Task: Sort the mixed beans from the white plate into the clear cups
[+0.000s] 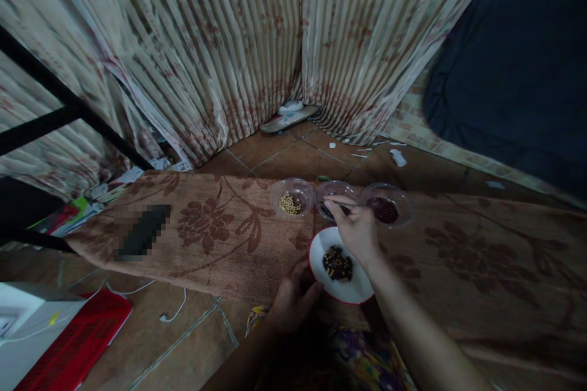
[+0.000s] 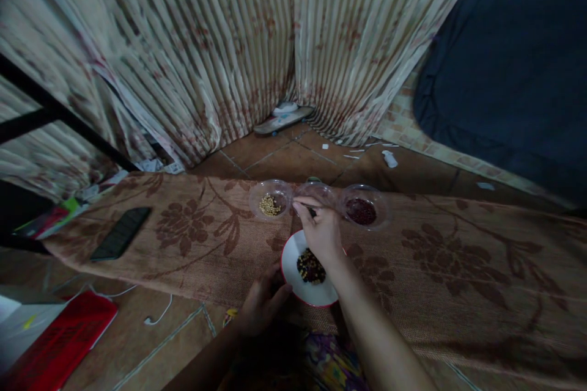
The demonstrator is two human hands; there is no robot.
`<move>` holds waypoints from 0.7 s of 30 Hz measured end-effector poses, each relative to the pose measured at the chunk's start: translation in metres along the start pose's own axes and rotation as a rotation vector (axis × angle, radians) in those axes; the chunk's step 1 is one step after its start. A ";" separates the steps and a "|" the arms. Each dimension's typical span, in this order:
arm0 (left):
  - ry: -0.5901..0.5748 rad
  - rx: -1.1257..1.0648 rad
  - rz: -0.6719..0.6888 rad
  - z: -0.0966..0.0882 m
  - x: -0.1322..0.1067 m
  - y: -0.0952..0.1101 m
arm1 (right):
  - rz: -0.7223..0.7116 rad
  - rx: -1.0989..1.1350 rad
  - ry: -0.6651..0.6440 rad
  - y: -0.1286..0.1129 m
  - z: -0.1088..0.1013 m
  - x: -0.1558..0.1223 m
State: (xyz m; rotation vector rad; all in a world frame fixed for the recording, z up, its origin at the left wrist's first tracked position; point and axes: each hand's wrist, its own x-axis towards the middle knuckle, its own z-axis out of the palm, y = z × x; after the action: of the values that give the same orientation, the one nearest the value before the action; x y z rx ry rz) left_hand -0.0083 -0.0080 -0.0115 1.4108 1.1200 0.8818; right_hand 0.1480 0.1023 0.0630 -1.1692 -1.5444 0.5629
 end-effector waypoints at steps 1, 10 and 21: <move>0.006 0.013 -0.004 0.000 0.000 -0.001 | 0.003 0.000 0.008 0.000 0.001 0.000; -0.005 -0.017 0.002 0.001 0.001 -0.008 | 0.194 -0.097 0.190 0.016 -0.062 -0.062; 0.017 0.047 0.003 0.001 0.001 -0.010 | 0.258 -0.257 -0.148 0.025 -0.098 -0.116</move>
State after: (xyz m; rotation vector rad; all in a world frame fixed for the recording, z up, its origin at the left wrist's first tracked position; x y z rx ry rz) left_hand -0.0082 -0.0074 -0.0217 1.4459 1.1585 0.8764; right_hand 0.2421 -0.0117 0.0198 -1.5678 -1.6371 0.6465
